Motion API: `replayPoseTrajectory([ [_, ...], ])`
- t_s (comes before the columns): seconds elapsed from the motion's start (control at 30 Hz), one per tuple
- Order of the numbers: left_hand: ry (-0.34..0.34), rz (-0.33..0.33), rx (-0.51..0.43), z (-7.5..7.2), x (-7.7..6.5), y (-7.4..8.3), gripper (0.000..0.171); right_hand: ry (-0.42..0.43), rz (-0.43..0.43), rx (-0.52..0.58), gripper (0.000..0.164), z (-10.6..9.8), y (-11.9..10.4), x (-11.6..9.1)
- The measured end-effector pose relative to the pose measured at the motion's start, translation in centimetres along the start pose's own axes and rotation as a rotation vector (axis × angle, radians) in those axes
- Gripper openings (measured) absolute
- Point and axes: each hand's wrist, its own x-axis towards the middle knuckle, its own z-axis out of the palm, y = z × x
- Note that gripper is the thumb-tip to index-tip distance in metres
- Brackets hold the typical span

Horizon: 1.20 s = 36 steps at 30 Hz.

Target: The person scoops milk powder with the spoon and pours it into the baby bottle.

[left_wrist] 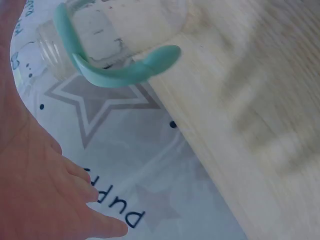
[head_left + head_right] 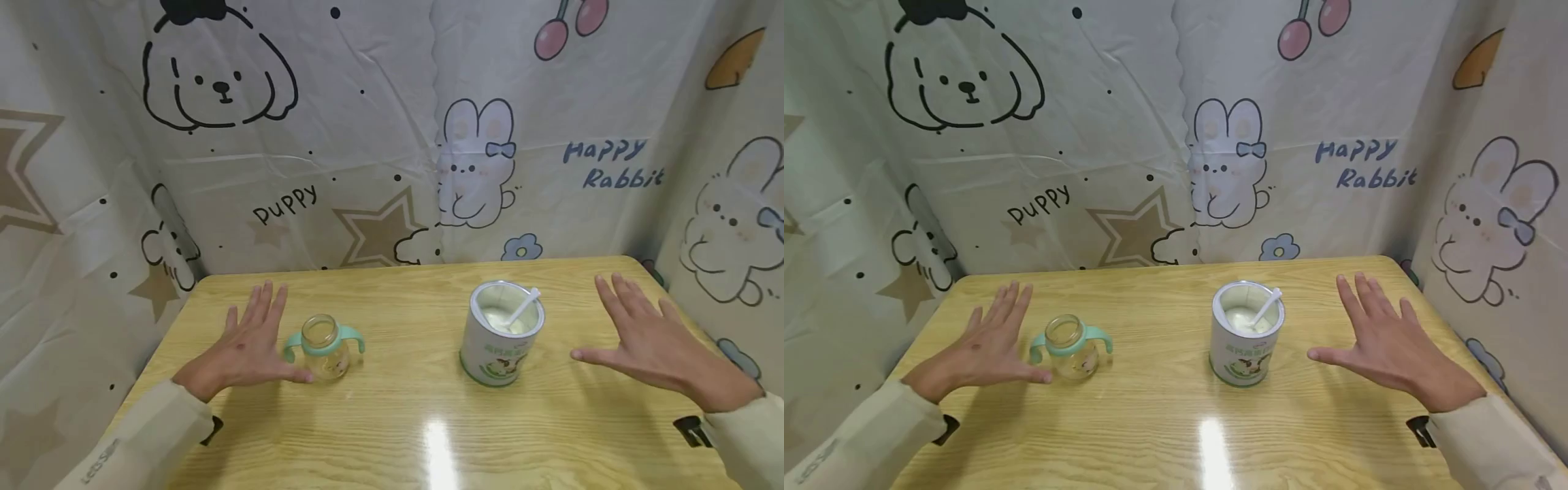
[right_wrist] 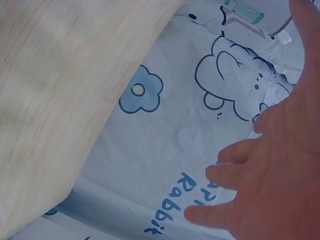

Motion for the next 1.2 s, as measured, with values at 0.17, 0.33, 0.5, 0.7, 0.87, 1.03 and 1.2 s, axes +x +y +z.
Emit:
replayPoseTrajectory([
  [0.17,-0.004,0.017,-0.017,-0.1,0.6,0.9,0.146,0.04,-0.038,0.077,0.123,-0.5,-0.5,0.5],
  [0.33,-0.009,0.041,-0.049,0.0,1.3,1.8,0.143,-0.009,-0.01,0.25,0.125,-1.0,-0.8,1.1],
  [0.5,-0.007,0.059,-0.063,0.2,1.8,2.6,0.144,-0.026,0.03,0.36,0.12,-1.6,-1.0,1.6],
  [0.7,0.005,0.105,-0.089,0.0,2.3,3.5,0.146,0.01,0.029,0.42,0.106,-2.2,-1.3,2.1],
  [0.87,0.014,0.149,-0.118,0.0,2.7,4.4,0.145,0.035,0.03,0.524,0.093,-2.3,-1.6,2.3],
  [1.03,-0.001,0.168,-0.197,0.2,3.0,5.4,0.143,0.065,0.025,0.599,0.083,-2.4,-1.5,2.4],
  [1.2,-0.036,0.174,-0.282,0.2,3.8,6.5,0.142,0.154,0.017,0.6,0.07,-2.4,-1.3,2.7],
])
